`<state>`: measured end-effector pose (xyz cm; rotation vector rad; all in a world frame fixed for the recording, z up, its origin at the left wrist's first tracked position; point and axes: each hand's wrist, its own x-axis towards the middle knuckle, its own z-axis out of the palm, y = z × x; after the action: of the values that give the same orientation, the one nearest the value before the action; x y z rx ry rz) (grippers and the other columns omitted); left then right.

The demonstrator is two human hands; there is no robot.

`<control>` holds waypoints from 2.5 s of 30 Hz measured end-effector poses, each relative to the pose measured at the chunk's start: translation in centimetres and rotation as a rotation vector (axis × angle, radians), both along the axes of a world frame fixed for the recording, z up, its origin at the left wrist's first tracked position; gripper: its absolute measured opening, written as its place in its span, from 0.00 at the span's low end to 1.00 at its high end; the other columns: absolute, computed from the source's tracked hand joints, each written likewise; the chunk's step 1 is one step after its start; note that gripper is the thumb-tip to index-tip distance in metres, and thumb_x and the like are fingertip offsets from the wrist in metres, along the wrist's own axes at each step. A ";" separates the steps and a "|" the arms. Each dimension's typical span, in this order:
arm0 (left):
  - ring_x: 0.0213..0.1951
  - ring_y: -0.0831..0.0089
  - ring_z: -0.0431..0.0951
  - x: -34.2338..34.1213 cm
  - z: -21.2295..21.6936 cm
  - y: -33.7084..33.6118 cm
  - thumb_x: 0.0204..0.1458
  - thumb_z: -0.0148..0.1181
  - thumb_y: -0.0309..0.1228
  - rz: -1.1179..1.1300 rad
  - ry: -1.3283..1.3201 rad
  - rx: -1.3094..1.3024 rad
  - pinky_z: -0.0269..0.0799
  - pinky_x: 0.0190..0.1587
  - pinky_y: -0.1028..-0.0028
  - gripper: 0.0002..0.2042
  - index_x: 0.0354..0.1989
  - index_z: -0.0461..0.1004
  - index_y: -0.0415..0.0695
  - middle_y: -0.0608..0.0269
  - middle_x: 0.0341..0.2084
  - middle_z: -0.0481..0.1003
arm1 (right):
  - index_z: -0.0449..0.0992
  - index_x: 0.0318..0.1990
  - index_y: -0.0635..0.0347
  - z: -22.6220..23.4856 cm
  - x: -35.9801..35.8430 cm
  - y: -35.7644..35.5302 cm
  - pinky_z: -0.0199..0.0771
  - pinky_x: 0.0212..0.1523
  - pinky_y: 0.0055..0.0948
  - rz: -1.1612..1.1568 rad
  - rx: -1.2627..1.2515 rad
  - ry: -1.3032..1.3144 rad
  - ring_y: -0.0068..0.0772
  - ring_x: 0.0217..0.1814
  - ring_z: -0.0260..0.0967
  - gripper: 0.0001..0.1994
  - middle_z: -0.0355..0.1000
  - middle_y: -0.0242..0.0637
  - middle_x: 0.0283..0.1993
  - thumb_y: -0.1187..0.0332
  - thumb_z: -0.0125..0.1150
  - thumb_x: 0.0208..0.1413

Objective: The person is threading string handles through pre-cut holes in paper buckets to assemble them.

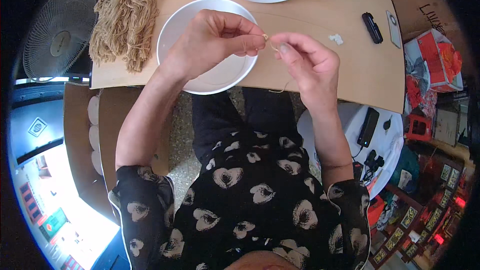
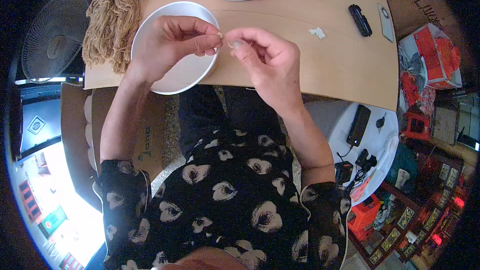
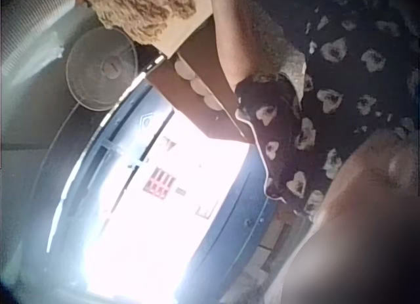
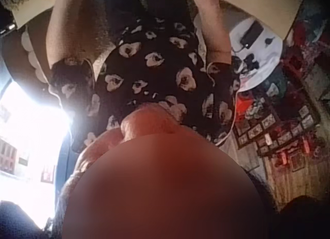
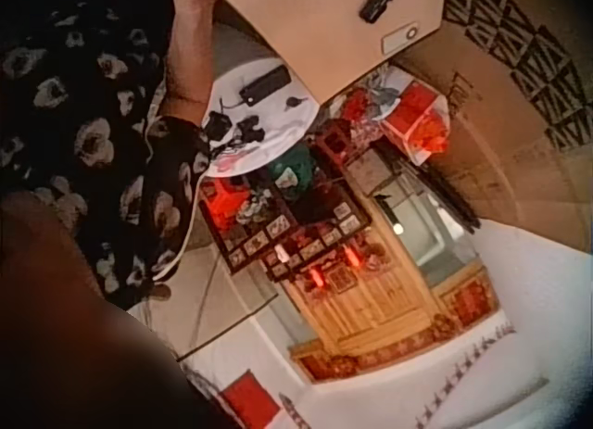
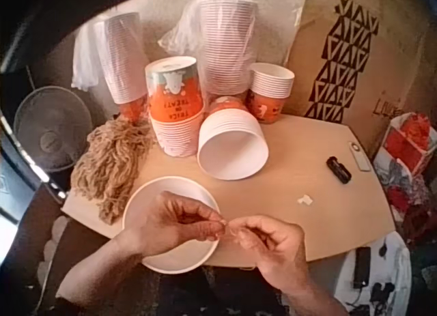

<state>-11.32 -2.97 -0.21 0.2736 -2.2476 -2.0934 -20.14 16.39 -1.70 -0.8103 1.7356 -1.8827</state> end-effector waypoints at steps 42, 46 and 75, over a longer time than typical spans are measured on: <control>0.40 0.76 0.81 0.2 -0.4 -0.3 0.57 0.60 0.20 -0.126 0.054 0.178 0.78 0.46 0.77 0.07 0.43 0.74 0.36 0.60 0.34 0.80 | 0.78 0.41 0.64 -3.2 -0.9 -1.1 0.50 0.18 0.13 0.178 -0.279 -0.621 0.10 0.21 0.56 0.06 0.70 0.26 0.26 0.73 0.63 0.58; 0.41 0.76 0.79 0.1 -0.1 -0.3 0.58 0.61 0.23 -0.155 0.028 0.160 0.76 0.45 0.77 0.09 0.45 0.73 0.36 0.61 0.37 0.79 | 0.78 0.41 0.64 -3.0 -1.0 -0.9 0.45 0.19 0.14 0.133 -0.259 -0.572 0.08 0.20 0.50 0.06 0.62 0.20 0.23 0.73 0.63 0.58; 0.35 0.83 0.77 -0.7 1.1 0.1 0.58 0.63 0.26 -0.252 -0.027 0.004 0.74 0.41 0.81 0.08 0.43 0.77 0.37 0.68 0.31 0.78 | 0.76 0.45 0.66 0.0 -1.2 -1.0 0.45 0.20 0.14 0.049 -0.237 -0.366 0.08 0.20 0.49 0.10 0.63 0.19 0.25 0.74 0.63 0.56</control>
<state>-12.02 -2.90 0.87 0.0182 -2.4054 -2.2223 -21.35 15.39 -1.70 -0.5385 1.2792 -2.0756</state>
